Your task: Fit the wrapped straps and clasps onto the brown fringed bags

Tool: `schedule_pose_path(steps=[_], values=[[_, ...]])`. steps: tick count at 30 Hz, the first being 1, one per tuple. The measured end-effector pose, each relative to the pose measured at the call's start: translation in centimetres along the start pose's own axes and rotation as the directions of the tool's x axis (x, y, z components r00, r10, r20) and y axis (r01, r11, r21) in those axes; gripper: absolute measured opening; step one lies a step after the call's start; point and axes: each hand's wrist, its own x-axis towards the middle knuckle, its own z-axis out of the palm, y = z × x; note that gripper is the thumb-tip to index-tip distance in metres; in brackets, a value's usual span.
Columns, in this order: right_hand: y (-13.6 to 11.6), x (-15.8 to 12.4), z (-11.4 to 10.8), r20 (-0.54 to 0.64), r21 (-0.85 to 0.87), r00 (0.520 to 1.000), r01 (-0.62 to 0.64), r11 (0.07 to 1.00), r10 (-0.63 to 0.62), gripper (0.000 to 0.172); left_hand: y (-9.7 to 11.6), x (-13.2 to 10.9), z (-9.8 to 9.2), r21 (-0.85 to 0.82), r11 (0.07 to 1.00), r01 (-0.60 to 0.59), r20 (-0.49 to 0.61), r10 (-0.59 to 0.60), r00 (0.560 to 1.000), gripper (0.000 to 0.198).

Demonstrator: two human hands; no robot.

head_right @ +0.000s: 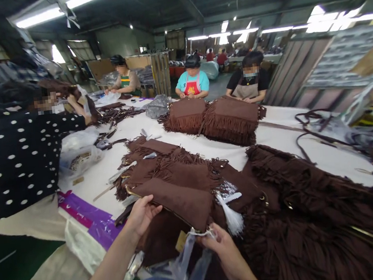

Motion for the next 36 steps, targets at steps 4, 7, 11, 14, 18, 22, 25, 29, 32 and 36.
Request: schedule_pose_path(steps=[4, 7, 11, 14, 18, 22, 25, 29, 32, 36], values=[[-0.1, -0.4, -0.2, -0.042, 0.312, 0.998, -0.027, 0.950, 0.043, 0.033, -0.5, -0.7, 0.0, 0.031, 0.998, -0.057, 0.042, 0.055, 0.998, 0.013], [0.0, -0.5, -0.5, 0.022, 0.348, 0.994, -0.111, 0.931, 0.110, 0.039, -0.9, -1.3, 0.2, 0.057, 0.986, -0.159, 0.053, 0.156, 0.986, 0.018], [0.6, 0.2, -0.7, -0.085, 0.237, 0.991, -0.078, 0.968, 0.100, 0.036, -1.6, -2.3, 0.3, 0.110, 0.959, -0.262, 0.066, 0.256, 0.964, 0.032], [0.9, 0.6, -1.0, -0.132, 0.309, 0.983, -0.079, 0.948, 0.125, 0.034, -2.0, -2.7, 0.2, 0.148, 0.938, -0.313, 0.084, 0.304, 0.949, 0.039], [0.5, 0.4, -1.4, 0.028, 0.401, 0.977, -0.206, 0.893, 0.213, 0.034, -2.2, -2.7, -0.4, 0.198, 0.908, -0.370, 0.096, 0.358, 0.929, 0.039], [0.7, 0.8, -1.0, 0.001, 0.235, 0.976, -0.213, 0.948, 0.219, 0.034, -2.4, -3.6, -0.4, 0.304, 0.865, -0.399, 0.097, 0.389, 0.916, 0.029], [1.4, 1.6, -0.6, -0.085, 0.180, 0.973, -0.199, 0.963, 0.216, 0.039, -2.5, -5.2, 0.2, 0.398, 0.799, -0.450, 0.112, 0.444, 0.889, 0.018], [2.2, 2.4, -0.4, -0.120, 0.205, 0.964, -0.211, 0.956, 0.239, 0.043, -2.5, -7.5, 1.1, 0.436, 0.768, -0.469, 0.119, 0.468, 0.876, 0.009], [2.3, 2.8, -0.3, -0.152, 0.154, 0.969, -0.171, 0.973, 0.194, 0.044, -2.6, -7.9, 1.0, 0.466, 0.752, -0.466, 0.135, 0.460, 0.878, 0.008], [1.6, 2.7, -1.2, 0.020, 0.081, 0.985, -0.170, 0.982, 0.169, 0.041, -2.5, -5.8, -0.1, 0.413, 0.783, -0.466, 0.095, 0.472, 0.877, 0.019]])
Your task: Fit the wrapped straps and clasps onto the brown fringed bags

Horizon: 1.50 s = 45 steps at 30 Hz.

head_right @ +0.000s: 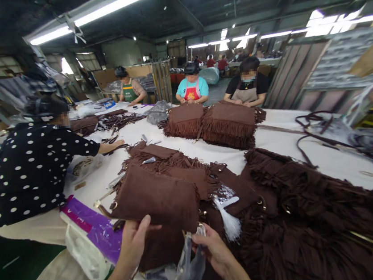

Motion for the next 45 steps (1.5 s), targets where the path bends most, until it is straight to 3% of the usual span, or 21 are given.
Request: schedule_pose_path(steps=[3, 6, 8, 11, 13, 15, 18, 20, 26, 29, 32, 34, 35, 37, 39, 40, 43, 45], values=[[-0.8, -0.9, -1.8, 0.269, -0.029, 0.963, -0.009, 1.000, 0.017, 0.031, -1.0, 2.4, -0.6, -0.140, 0.990, 0.033, -0.036, -0.039, 0.999, 0.030], [-1.3, -1.7, -3.6, 0.386, -0.052, 0.920, -0.048, 0.997, 0.065, 0.023, -1.7, 3.9, -0.9, -0.216, 0.970, 0.111, -0.023, -0.119, 0.993, 0.036], [-1.4, -1.8, -4.2, 0.356, -0.074, 0.933, -0.031, 0.997, 0.055, 0.025, -2.3, 4.2, -0.7, -0.234, 0.960, 0.152, -0.005, -0.157, 0.988, 0.038], [-1.1, -1.3, -4.3, 0.143, 0.039, 0.987, 0.067, 0.997, -0.072, 0.034, -3.2, 3.9, -0.1, -0.240, 0.958, 0.155, 0.039, -0.150, 0.988, 0.039], [-0.9, -1.0, -4.2, 0.031, 0.138, 0.995, 0.088, 0.987, -0.093, 0.037, -3.9, 3.9, 0.2, -0.247, 0.957, 0.154, 0.064, -0.143, 0.988, 0.039], [-0.7, -1.1, -4.1, 0.044, 0.100, 0.998, 0.036, 0.994, -0.040, 0.038, -4.4, 4.1, 0.3, -0.255, 0.952, 0.169, 0.060, -0.159, 0.985, 0.038], [-0.4, -1.5, -4.3, 0.123, -0.135, 0.985, -0.107, 0.985, 0.124, 0.041, -5.2, 5.0, 0.1, -0.236, 0.947, 0.216, 0.049, -0.211, 0.976, 0.035], [0.1, -1.3, -4.1, 0.123, -0.207, 0.971, -0.177, 0.962, 0.205, 0.031, -5.7, 5.6, 0.0, -0.212, 0.942, 0.258, 0.071, -0.249, 0.966, 0.033], [2.9, 2.0, -1.7, -0.075, -0.061, 0.979, -0.194, 0.979, 0.190, 0.044, -7.4, 5.6, 0.0, -0.224, 0.912, 0.344, 0.113, -0.327, 0.938, 0.035], [3.9, 3.4, -0.4, -0.090, -0.103, 0.984, -0.161, 0.982, 0.152, 0.050, -8.4, 3.1, 0.4, 0.001, 0.932, 0.363, 0.253, -0.351, 0.901, 0.042], [4.2, 3.8, 0.3, -0.104, -0.178, 0.992, -0.093, 0.980, 0.075, 0.052, -9.4, -0.3, 1.2, 0.339, 0.916, 0.214, 0.446, -0.356, 0.821, 0.040], [4.1, 3.7, 0.5, -0.113, -0.242, 0.993, -0.045, 0.969, 0.018, 0.050, -9.7, -2.1, 1.7, 0.535, 0.845, 0.028, 0.509, -0.348, 0.788, 0.027], [4.0, 3.6, 0.5, -0.113, -0.277, 0.994, -0.026, 0.961, -0.006, 0.048, -9.8, -2.5, 1.8, 0.640, 0.765, -0.068, 0.507, -0.355, 0.785, 0.023], [3.9, 3.4, 0.3, -0.104, -0.346, 0.994, -0.001, 0.938, -0.038, 0.045, -9.7, -2.8, 1.7, 0.825, 0.511, -0.241, 0.468, -0.378, 0.799, 0.027], [4.0, 3.1, -0.1, -0.094, -0.401, 0.994, 0.007, 0.916, -0.049, 0.043, -9.5, -2.2, 1.1, 0.880, 0.262, -0.395, 0.471, -0.388, 0.792, 0.027], [4.0, 3.0, -0.3, -0.094, -0.423, 0.994, 0.003, 0.906, -0.047, 0.042, -9.4, -1.7, 0.7, 0.872, 0.182, -0.453, 0.487, -0.390, 0.781, 0.025], [4.4, 2.7, -1.4, -0.121, -0.475, 0.992, -0.030, 0.879, -0.031, 0.040, -9.3, 0.2, -1.5, 0.857, 0.085, -0.508, 0.500, -0.375, 0.780, 0.020], [4.5, 2.6, -2.3, -0.142, -0.508, 0.989, -0.047, 0.860, -0.030, 0.038, -9.3, 1.6, -3.8, 0.913, 0.017, -0.408, 0.385, -0.368, 0.846, 0.021]])
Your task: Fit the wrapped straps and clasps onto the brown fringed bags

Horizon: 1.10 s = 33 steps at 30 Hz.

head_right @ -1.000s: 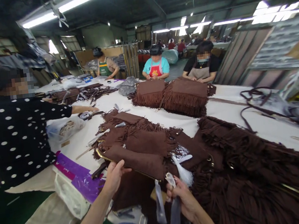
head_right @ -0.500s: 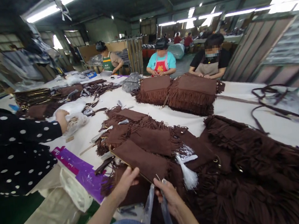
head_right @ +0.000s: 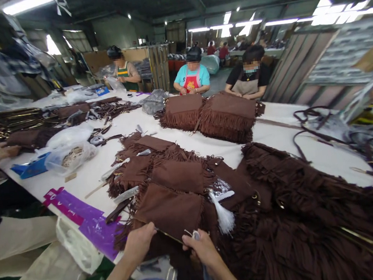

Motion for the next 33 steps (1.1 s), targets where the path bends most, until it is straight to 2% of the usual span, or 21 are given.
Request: schedule_pose_path(steps=[3, 6, 9, 10, 12, 13, 14, 16, 17, 19, 22, 25, 29, 33], values=[[0.9, 0.0, -1.1, 0.008, -0.079, 1.000, 0.001, 0.997, 0.000, 0.035, -4.1, 0.4, 0.1, -0.002, 0.971, 0.238, 0.027, -0.238, 0.971, 0.026], [1.6, -0.2, -1.8, 0.031, -0.181, 1.000, 0.008, 0.983, -0.003, 0.031, -6.5, 0.6, 1.0, 0.011, 0.966, 0.257, 0.079, -0.257, 0.963, 0.027], [1.3, -0.9, -3.3, 0.030, -0.285, 0.998, 0.058, 0.957, -0.052, 0.025, -6.6, 0.5, 2.2, 0.047, 0.972, 0.231, 0.117, -0.235, 0.965, 0.025], [0.8, -1.1, -4.3, 0.025, -0.323, 0.996, 0.091, 0.942, -0.088, 0.023, -6.3, 0.4, 2.4, 0.066, 0.971, 0.230, 0.091, -0.236, 0.968, 0.025], [-0.7, -1.3, -7.1, -0.036, -0.450, 0.981, 0.157, 0.879, -0.193, 0.023, -5.5, 0.1, 2.2, 0.103, 0.966, 0.237, -0.048, -0.233, 0.971, 0.026], [-1.6, -1.2, -8.9, -0.099, -0.564, 0.955, 0.177, 0.807, -0.279, 0.025, -5.0, 0.1, 1.9, 0.105, 0.967, 0.231, -0.143, -0.216, 0.966, 0.027], [-2.5, -1.0, -10.7, -0.191, -0.690, 0.909, 0.143, 0.709, -0.369, 0.028, -4.3, 0.2, 1.5, 0.092, 0.974, 0.208, -0.233, -0.182, 0.955, 0.027], [-4.2, 0.0, -14.0, -0.325, -0.863, 0.780, -0.013, 0.506, -0.535, 0.029, -2.5, 0.7, 0.5, 0.031, 0.996, 0.080, -0.345, -0.065, 0.936, 0.025], [-4.9, 0.7, -15.4, -0.339, -0.893, 0.756, -0.071, 0.444, -0.560, 0.029, -1.3, 1.1, 0.0, -0.005, 1.000, -0.013, -0.368, 0.010, 0.930, 0.025], [-5.7, 2.3, -17.0, -0.326, -0.914, 0.762, -0.102, 0.393, -0.560, 0.028, 1.8, 2.0, -0.9, -0.063, 0.977, -0.203, -0.367, 0.167, 0.915, 0.026], [-5.7, 4.4, -17.4, -0.278, -0.908, 0.823, -0.056, 0.416, -0.496, 0.020, 6.7, 3.5, -1.7, -0.087, 0.903, -0.420, -0.301, 0.378, 0.875, 0.026], [-5.1, 5.2, -17.3, -0.242, -0.878, 0.865, -0.002, 0.478, -0.441, 0.019, 10.7, 5.1, -1.5, -0.058, 0.828, -0.557, -0.229, 0.532, 0.815, 0.030], [-4.3, 4.2, -18.4, -0.188, -0.795, 0.884, 0.119, 0.595, -0.427, 0.028, 13.8, 8.4, 0.0, -0.045, 0.758, -0.651, -0.164, 0.637, 0.753, 0.035], [-3.7, 3.1, -19.6, -0.178, -0.665, 0.893, 0.201, 0.719, -0.414, 0.036, 16.1, 12.1, 1.4, -0.040, 0.701, -0.712, -0.101, 0.706, 0.701, 0.052]])
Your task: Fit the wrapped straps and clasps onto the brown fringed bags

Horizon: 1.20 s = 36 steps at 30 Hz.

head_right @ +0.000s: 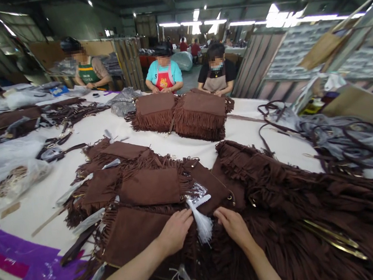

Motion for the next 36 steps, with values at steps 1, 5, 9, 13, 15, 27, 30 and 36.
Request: schedule_pose_path(steps=[1, 5, 9, 13, 15, 27, 30, 36], values=[[0.1, -0.2, -0.1, -0.004, 0.038, 1.000, -0.009, 0.999, 0.009, 0.037, -0.2, 1.0, 0.4, 0.008, 0.999, -0.031, 0.023, 0.031, 0.999, 0.056], [-0.5, -0.5, -0.4, -0.034, 0.219, 0.996, -0.067, 0.973, 0.077, 0.035, -0.7, 4.0, 1.7, 0.051, 0.993, -0.111, 0.125, 0.104, 0.987, 0.059], [-1.3, -0.6, -1.1, -0.012, 0.436, 0.989, -0.129, 0.891, 0.149, 0.039, -1.2, 5.1, 3.2, 0.084, 0.991, -0.108, 0.159, 0.094, 0.983, 0.059], [-1.3, -1.2, -2.2, -0.079, 0.558, 0.971, -0.144, 0.817, 0.225, 0.043, -1.6, 4.9, 3.8, 0.072, 0.991, -0.108, 0.164, 0.095, 0.982, 0.063], [-1.4, -1.6, -2.8, -0.130, 0.634, 0.946, -0.151, 0.759, 0.297, 0.042, -1.6, 5.0, 3.4, 0.039, 0.994, -0.102, 0.182, 0.094, 0.979, 0.063], [-5.8, -3.5, 0.1, -0.128, 0.880, 0.902, -0.088, 0.466, 0.412, 0.043, 4.5, 3.8, -3.8, -0.936, 0.080, 0.341, 0.323, -0.179, 0.929, 0.047], [-6.2, -4.3, 1.5, -0.086, 0.856, 0.917, -0.132, 0.500, 0.390, 0.043, 6.6, 1.9, -3.7, -0.921, -0.021, 0.390, 0.389, -0.133, 0.911, 0.033], [-7.6, -5.1, 0.9, -0.014, 0.955, 0.906, -0.113, 0.274, 0.423, 0.043, 7.5, -0.9, -0.7, -0.896, 0.174, 0.409, 0.392, -0.123, 0.912, 0.030]])
